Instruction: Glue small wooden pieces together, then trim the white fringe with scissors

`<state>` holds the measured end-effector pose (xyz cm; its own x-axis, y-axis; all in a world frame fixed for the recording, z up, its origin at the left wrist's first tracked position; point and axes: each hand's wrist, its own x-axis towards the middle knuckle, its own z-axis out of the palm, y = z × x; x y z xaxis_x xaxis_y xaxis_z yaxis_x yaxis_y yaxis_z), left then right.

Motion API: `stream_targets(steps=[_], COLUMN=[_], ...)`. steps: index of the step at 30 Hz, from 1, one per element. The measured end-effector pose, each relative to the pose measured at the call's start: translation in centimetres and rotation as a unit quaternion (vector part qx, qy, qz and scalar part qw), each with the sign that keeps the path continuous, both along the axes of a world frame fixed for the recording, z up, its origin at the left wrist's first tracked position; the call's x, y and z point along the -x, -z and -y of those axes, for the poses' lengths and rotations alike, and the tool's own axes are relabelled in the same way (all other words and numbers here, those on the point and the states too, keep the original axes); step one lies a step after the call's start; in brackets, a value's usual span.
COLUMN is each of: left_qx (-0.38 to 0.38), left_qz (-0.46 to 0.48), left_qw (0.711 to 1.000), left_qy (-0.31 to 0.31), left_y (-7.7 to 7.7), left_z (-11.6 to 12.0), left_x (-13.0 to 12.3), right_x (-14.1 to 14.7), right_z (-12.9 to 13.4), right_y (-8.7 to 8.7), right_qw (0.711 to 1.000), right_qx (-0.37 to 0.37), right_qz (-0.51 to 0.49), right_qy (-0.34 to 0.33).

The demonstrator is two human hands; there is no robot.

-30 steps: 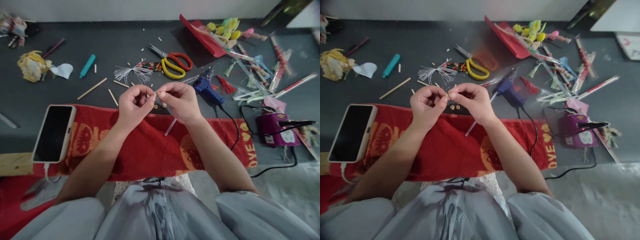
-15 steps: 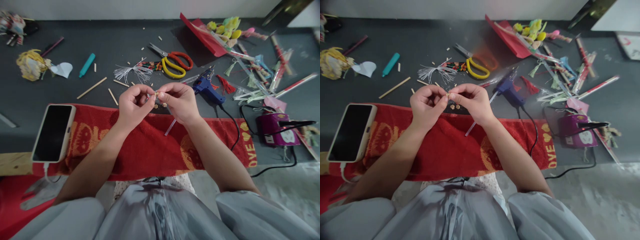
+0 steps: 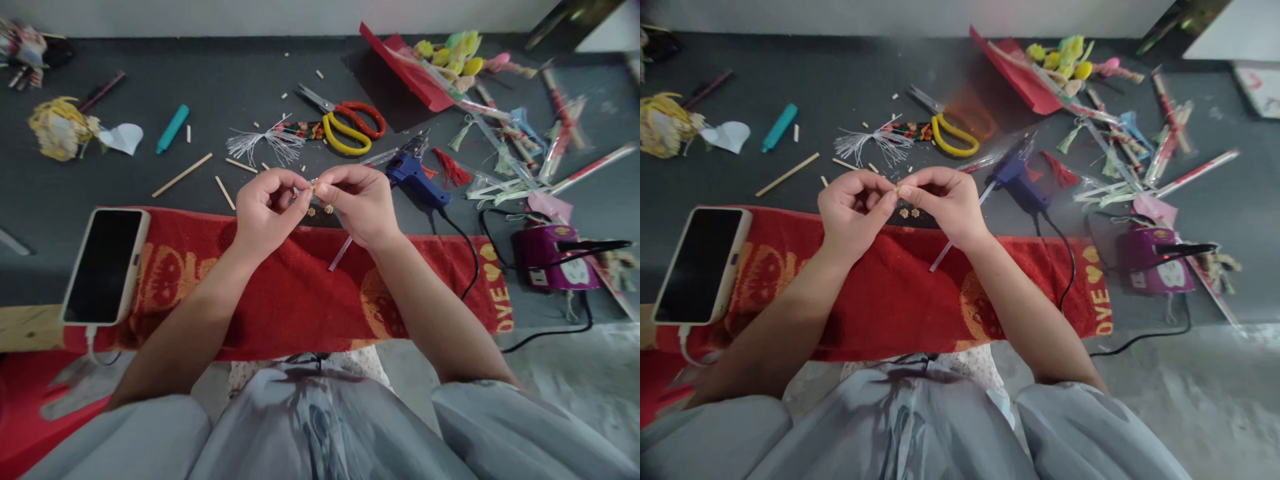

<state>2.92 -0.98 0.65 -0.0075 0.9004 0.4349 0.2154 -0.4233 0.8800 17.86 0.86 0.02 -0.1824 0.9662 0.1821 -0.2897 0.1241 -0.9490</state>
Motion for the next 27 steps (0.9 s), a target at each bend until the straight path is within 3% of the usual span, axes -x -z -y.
stream_targets(steps=[4,11,27], left_qx=[-0.014,0.058,0.023], left_qz=[0.012,0.082,0.007], left_qw=[1.0,0.994,0.999], left_qy=[0.01,0.049,0.023], left_y=[0.3,1.0,-0.1], left_z=[-0.3,-1.0,-0.4], left_x=[0.0,0.0,0.1], right_x=[-0.3,-0.9,-1.3], right_z=[-0.1,-0.5,-0.2], right_y=[-0.1,-0.3,-0.8], right_qw=[1.0,0.997,0.985], right_qx=[-0.007,-0.04,-0.093], right_qz=[0.025,0.064,0.144], right_qy=[0.003,0.012,-0.016])
